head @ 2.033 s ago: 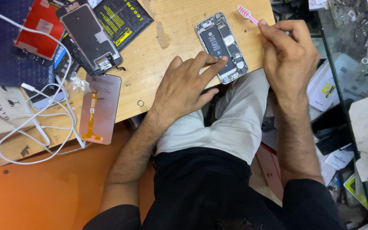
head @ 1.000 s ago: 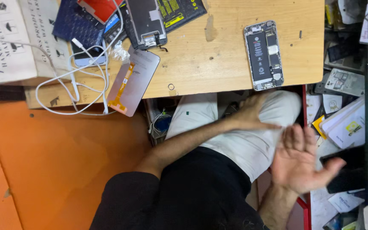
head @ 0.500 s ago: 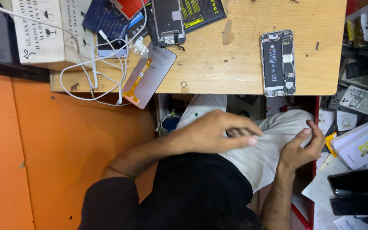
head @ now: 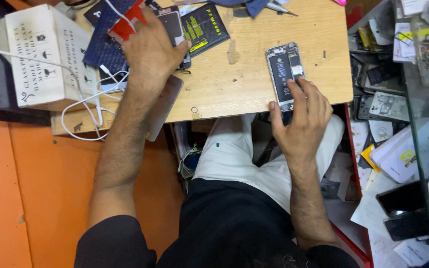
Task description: The person cleans the internal components of a disassembled smartphone using a toothbrush, then reassembles the device by aligning and closing the screen. Finally, the person connects a charging cable to the phone to test its functionality.
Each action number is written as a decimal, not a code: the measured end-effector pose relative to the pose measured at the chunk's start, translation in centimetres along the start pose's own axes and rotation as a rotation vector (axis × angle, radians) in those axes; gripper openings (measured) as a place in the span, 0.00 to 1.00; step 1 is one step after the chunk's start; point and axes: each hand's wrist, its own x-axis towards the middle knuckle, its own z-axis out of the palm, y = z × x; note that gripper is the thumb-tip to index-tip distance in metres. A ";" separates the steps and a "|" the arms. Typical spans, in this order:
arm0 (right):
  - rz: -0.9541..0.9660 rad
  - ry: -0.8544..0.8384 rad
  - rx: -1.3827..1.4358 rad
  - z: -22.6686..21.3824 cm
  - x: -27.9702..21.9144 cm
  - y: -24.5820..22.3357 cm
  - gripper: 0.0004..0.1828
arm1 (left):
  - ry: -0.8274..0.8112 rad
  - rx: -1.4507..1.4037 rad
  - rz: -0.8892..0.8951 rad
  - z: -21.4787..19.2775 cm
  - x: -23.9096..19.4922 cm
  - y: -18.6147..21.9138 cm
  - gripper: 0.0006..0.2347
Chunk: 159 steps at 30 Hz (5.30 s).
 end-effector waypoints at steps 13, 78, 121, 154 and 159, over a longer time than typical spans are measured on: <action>-0.009 -0.003 0.123 1.7 0.7 -3.6 0.18 | -0.153 -0.779 0.070 -2.6 2.3 -2.5 0.13; 0.014 -0.228 0.739 3.7 10.9 9.8 0.08 | -0.028 -0.452 1.323 4.8 4.6 10.7 0.19; 0.037 -0.257 0.884 4.5 9.7 10.6 0.06 | -0.086 -0.399 1.355 5.6 4.8 10.4 0.17; 0.045 -0.213 0.789 4.1 10.1 9.7 0.09 | -0.090 -0.562 1.342 4.5 4.9 10.2 0.24; 0.044 -0.223 0.787 4.3 9.8 10.1 0.07 | -0.057 -0.522 1.370 4.7 4.9 10.2 0.22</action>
